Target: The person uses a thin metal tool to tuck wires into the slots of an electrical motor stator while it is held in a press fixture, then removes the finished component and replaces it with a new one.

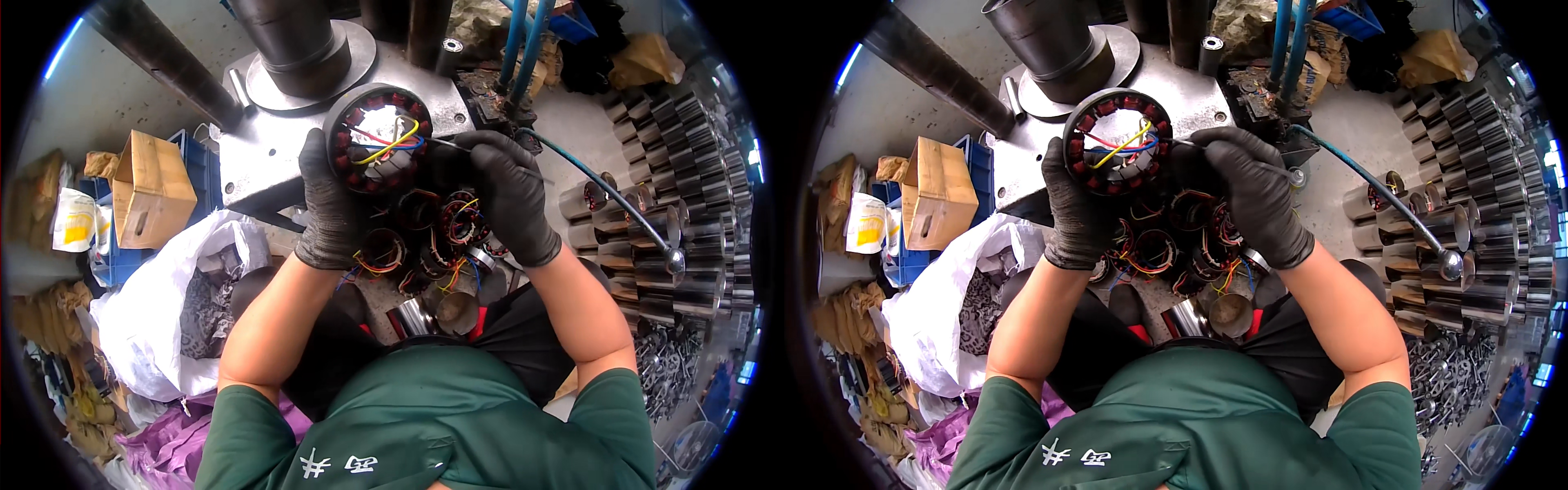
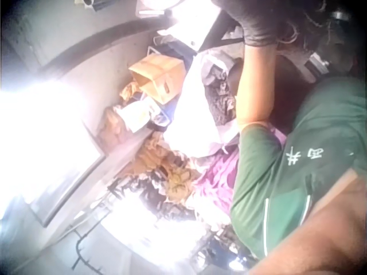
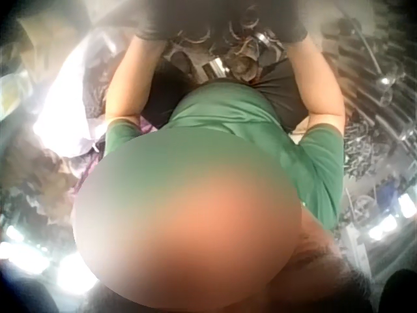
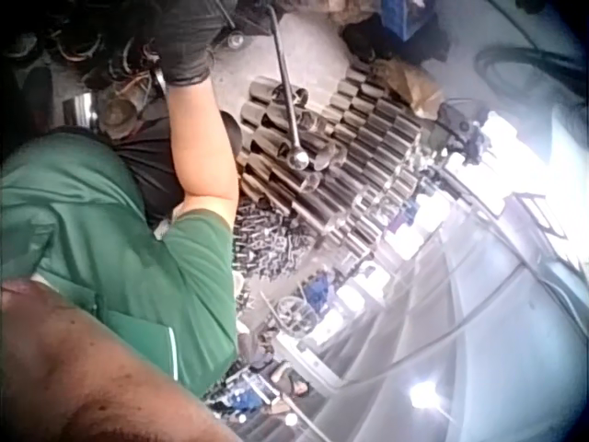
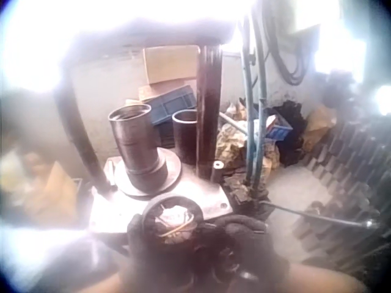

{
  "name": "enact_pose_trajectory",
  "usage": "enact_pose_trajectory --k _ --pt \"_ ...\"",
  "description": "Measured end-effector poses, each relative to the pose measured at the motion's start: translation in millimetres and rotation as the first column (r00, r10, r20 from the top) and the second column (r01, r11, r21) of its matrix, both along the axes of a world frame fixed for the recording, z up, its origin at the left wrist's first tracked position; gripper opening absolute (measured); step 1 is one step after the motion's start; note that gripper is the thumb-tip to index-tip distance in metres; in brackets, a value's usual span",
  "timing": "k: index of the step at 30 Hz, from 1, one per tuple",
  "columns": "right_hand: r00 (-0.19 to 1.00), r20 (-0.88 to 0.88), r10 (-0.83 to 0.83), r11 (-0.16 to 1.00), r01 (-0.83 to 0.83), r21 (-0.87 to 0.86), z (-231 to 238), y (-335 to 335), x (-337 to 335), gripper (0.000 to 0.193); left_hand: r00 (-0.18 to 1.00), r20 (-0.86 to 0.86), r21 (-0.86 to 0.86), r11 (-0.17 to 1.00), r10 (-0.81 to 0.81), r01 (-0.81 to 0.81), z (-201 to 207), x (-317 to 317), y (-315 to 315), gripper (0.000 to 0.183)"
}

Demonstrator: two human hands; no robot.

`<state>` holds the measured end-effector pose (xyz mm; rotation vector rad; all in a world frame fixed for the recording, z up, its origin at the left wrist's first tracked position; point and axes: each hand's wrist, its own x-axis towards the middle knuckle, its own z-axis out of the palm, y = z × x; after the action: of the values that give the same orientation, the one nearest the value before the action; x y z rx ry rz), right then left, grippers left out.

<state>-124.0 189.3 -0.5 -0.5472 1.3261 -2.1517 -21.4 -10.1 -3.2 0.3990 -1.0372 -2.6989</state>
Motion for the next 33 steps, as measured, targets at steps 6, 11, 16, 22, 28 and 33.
enact_pose_trajectory --k 6,11,16,22,28,33 --pt "0.985 -0.148 -0.083 0.992 0.096 0.087 -8 -2 7 0.022 0.995 0.046 -0.091 0.992 0.088 -0.084 -3 2 2 0.094" --pt "0.789 -0.609 -0.084 0.961 0.226 0.159 -20 -15 13 0.017 0.992 -0.122 -0.114 0.993 0.013 -0.027 -7 -2 13 0.071" --pt "0.845 -0.518 -0.129 0.968 0.222 0.121 -23 -12 11 0.018 0.970 -0.240 -0.119 0.993 -0.045 0.017 -1 -1 14 0.083" --pt "0.903 -0.398 -0.160 0.971 0.217 0.102 -7 -10 9 0.021 0.999 -0.010 0.158 0.987 -0.036 0.037 2 -8 8 0.099" --pt "0.929 -0.349 -0.124 0.980 0.169 0.101 -9 -12 5 0.023 0.996 -0.081 0.196 0.979 -0.034 0.050 -6 -10 3 0.094" --pt "0.915 -0.386 -0.118 0.987 0.152 0.059 -18 -6 2 0.026 0.999 0.017 0.205 0.978 -0.040 0.036 0 -7 3 0.091"
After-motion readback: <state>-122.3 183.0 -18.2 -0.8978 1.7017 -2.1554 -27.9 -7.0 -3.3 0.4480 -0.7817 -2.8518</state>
